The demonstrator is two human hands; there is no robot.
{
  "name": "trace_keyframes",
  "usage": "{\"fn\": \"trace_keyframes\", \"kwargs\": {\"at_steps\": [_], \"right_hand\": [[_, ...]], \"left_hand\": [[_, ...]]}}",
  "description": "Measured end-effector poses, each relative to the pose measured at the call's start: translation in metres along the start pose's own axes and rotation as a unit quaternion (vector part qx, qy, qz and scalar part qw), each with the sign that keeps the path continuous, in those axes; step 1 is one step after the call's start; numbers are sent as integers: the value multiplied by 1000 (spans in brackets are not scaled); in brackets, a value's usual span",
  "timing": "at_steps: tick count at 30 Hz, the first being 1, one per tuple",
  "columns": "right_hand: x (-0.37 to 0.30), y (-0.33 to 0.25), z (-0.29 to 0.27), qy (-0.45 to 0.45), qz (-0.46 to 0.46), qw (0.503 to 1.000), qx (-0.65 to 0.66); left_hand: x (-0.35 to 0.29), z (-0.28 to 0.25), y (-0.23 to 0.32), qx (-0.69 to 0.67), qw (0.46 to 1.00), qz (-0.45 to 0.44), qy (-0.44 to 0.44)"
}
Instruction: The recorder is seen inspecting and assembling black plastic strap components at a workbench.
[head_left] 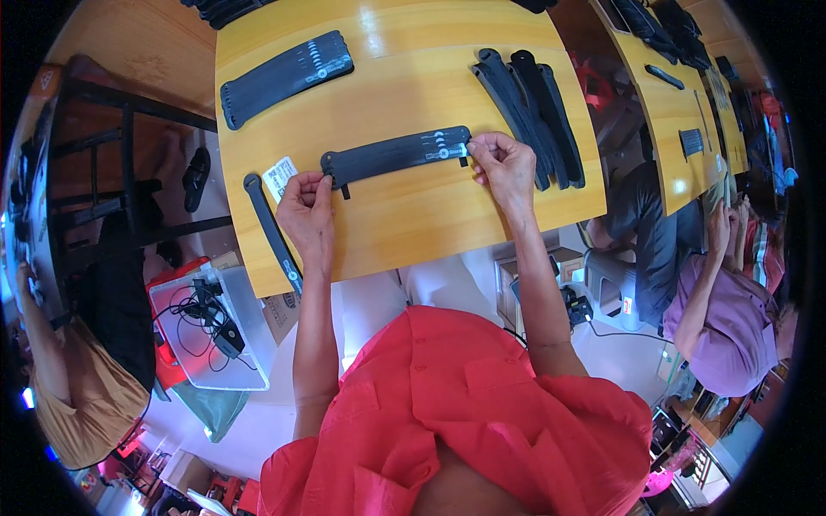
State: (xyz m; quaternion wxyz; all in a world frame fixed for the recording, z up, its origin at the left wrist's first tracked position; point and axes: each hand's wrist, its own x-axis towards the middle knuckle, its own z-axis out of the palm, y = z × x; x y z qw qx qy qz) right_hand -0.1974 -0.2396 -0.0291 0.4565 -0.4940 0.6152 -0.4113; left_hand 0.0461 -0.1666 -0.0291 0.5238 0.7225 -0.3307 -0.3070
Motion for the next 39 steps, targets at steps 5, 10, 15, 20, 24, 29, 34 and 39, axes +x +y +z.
{"fn": "trace_keyframes", "kwargs": {"at_steps": [5,10,15,20,24,29,34,39], "right_hand": [[-2,-3,2,8,-6,1000,0],[-2,-3,1,8,-6,1000,-10],[-3,-4,2,5,-9,1000,-28],[-3,-5,3,8,-24,999,-44],[-3,-5,3,12,-23,998,-51],[-3,-2,4,14,-45,997,-59],[-3,-2,4,19,-70,994,-87],[-1,4,4,43,-97,990,-92]], "left_hand": [[-1,0,3,6,1000,-4,1],[0,0,1,23,1000,-4,-6],[-1,0,2,13,1000,-2,-8],[-1,0,2,27,1000,0,-2],[-1,1,1,28,1000,8,0],[1,2,2,26,999,12,22],[0,3,1,31,999,18,29],[-1,3,1,32,999,22,25]]}}
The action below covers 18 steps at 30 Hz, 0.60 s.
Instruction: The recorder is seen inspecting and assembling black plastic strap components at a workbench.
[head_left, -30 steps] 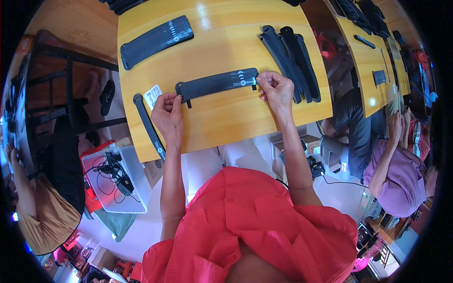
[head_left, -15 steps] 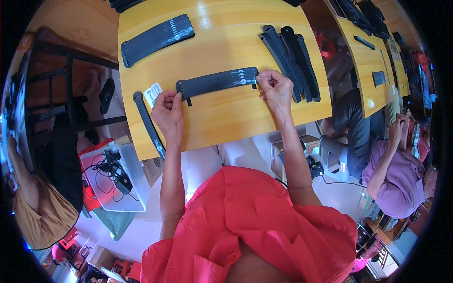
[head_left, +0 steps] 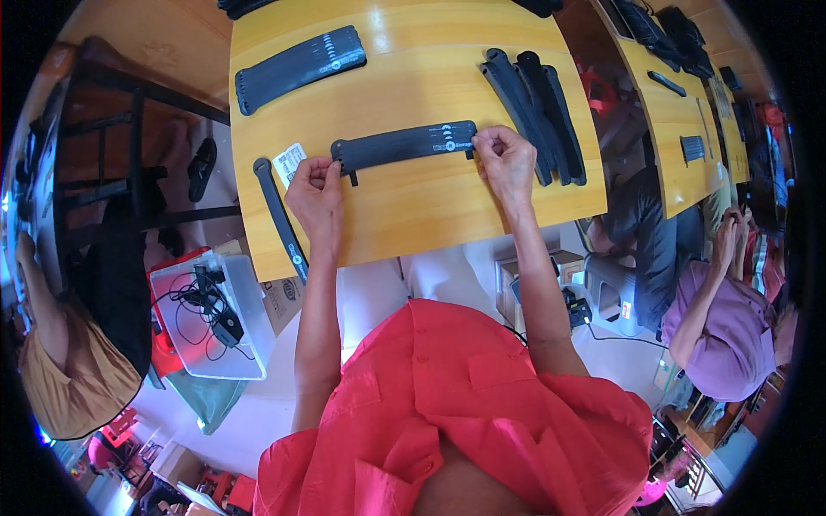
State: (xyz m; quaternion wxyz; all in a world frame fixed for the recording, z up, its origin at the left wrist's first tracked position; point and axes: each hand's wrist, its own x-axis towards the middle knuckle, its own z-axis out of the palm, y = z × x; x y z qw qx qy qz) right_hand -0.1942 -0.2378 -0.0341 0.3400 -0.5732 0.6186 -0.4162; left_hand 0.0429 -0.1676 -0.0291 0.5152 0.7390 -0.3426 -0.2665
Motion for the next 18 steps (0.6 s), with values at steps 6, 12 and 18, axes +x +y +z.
{"fn": "trace_keyframes", "kwargs": {"at_steps": [6,12,18], "right_hand": [[1,-1,1,6,-12,1000,-11],[4,0,1,-13,27,999,15],[3,-7,-1,-17,31,999,25]], "left_hand": [[2,-1,0,16,1000,16,5],[3,-1,-2,9,1000,25,8],[8,-1,-10,53,997,49,20]]}}
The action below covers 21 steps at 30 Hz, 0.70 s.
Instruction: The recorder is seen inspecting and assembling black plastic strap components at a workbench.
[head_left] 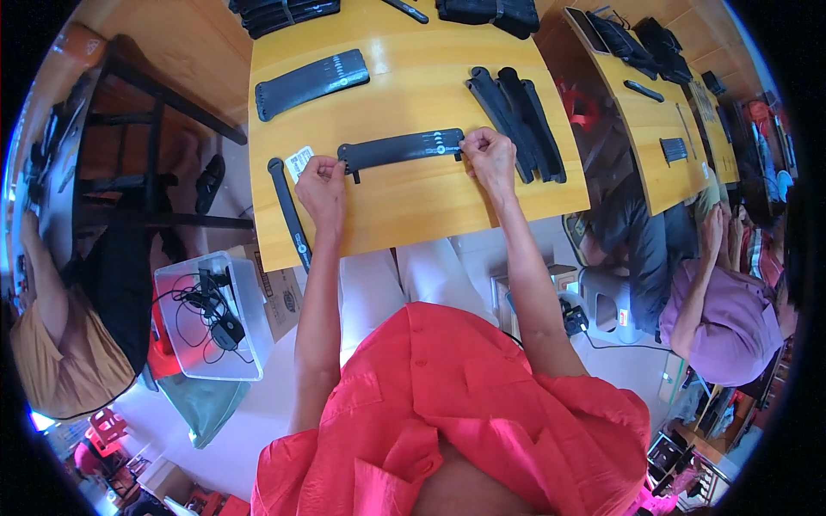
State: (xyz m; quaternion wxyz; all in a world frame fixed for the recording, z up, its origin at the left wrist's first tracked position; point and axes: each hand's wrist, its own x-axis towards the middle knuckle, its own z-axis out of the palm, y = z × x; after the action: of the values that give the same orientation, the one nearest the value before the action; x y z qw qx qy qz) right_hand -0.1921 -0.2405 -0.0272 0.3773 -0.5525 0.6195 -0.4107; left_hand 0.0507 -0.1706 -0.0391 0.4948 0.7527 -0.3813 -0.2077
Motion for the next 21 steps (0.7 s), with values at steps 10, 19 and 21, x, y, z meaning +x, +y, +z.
{"fn": "trace_keyframes", "kwargs": {"at_steps": [10,19,21], "right_hand": [[4,1,-7,-39,43,996,68],[-35,5,-20,56,-189,976,-96],[-48,-8,-2,16,-295,932,-211]], "left_hand": [[1,-2,2,87,994,61,27],[-30,-13,22,98,983,156,-25],[-37,-6,23,253,919,297,-53]]}}
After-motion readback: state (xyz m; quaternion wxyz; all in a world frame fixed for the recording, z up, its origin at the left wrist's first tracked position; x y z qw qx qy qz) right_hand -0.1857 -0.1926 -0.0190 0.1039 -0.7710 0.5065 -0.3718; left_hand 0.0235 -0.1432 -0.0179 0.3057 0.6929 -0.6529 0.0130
